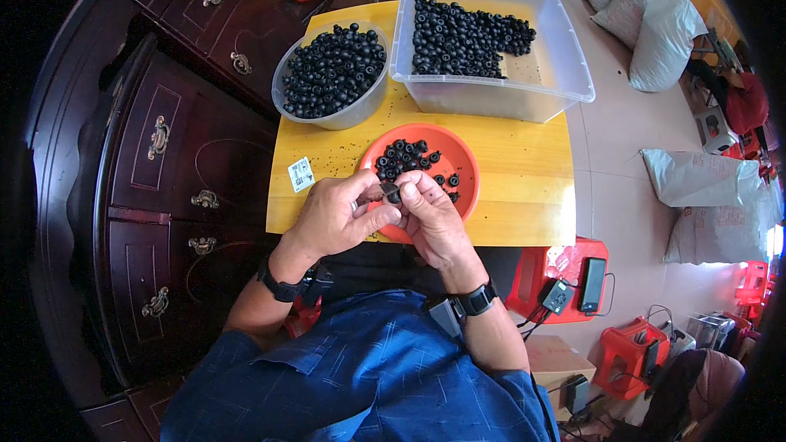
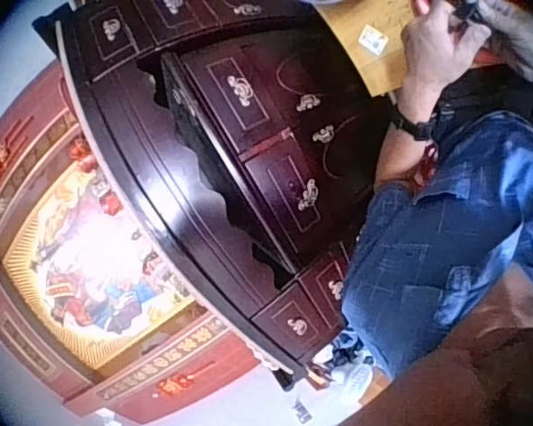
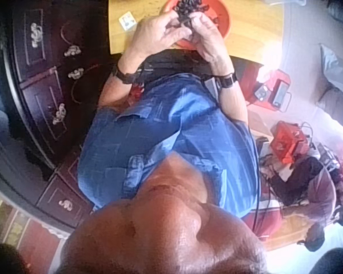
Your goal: Sorting and inspecting black berries or small fruits at a table.
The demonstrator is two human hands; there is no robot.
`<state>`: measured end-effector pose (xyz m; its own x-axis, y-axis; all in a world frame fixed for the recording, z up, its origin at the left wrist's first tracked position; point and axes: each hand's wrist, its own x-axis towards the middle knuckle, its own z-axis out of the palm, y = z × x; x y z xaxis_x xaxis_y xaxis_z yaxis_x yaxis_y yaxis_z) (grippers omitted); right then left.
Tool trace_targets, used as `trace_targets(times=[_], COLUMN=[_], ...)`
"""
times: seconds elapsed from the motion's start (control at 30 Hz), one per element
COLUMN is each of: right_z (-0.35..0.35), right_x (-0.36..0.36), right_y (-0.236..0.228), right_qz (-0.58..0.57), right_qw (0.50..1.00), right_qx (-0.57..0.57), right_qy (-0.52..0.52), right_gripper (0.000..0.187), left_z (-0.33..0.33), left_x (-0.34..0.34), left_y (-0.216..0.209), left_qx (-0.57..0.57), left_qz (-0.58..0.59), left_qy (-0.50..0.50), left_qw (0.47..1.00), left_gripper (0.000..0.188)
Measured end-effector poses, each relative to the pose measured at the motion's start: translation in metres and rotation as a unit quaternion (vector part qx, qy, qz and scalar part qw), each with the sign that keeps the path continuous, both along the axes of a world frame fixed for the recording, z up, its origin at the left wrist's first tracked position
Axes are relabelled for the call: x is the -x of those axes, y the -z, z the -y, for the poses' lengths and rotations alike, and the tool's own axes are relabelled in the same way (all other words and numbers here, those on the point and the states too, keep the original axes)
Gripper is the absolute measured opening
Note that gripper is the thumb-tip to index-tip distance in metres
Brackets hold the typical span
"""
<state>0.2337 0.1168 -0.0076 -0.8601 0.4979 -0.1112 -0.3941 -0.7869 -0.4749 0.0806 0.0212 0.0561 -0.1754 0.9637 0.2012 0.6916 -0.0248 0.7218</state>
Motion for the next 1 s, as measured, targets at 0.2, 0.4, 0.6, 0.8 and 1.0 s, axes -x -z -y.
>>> trace_targets(times=[0.2,0.4,0.6,0.8,1.0], right_z=[-0.0004,0.0006,0.0012,0.0013,0.0012], right_x=[-0.0021,-0.0015,0.0002,0.0013,0.0017], right_y=[0.0085,0.007,0.0045,0.0026,0.0063], right_qz=[-0.021,-0.012,0.001,0.007,0.009], right_qw=[1.0,1.0,1.0,1.0,1.0], right_qx=[-0.002,-0.002,-0.003,0.007,0.008], right_qy=[-0.011,0.001,0.006,0.006,0.01], right_gripper=[0.016,0.014,0.013,0.013,0.011], left_z=[-0.0021,-0.0025,-0.0035,-0.0046,-0.0043], left_x=[-0.0027,-0.0043,-0.0046,-0.005,-0.0024], left_y=[0.0005,0.0007,0.0041,0.0024,0.0086], left_qx=[0.009,0.0,0.001,-0.019,0.011], left_qz=[0.002,-0.025,-0.044,-0.037,-0.067], left_qy=[0.006,0.005,-0.005,-0.005,-0.004], left_qw=[1.0,1.0,0.999,0.999,0.998], left_gripper=[0.044,0.043,0.041,0.04,0.039])
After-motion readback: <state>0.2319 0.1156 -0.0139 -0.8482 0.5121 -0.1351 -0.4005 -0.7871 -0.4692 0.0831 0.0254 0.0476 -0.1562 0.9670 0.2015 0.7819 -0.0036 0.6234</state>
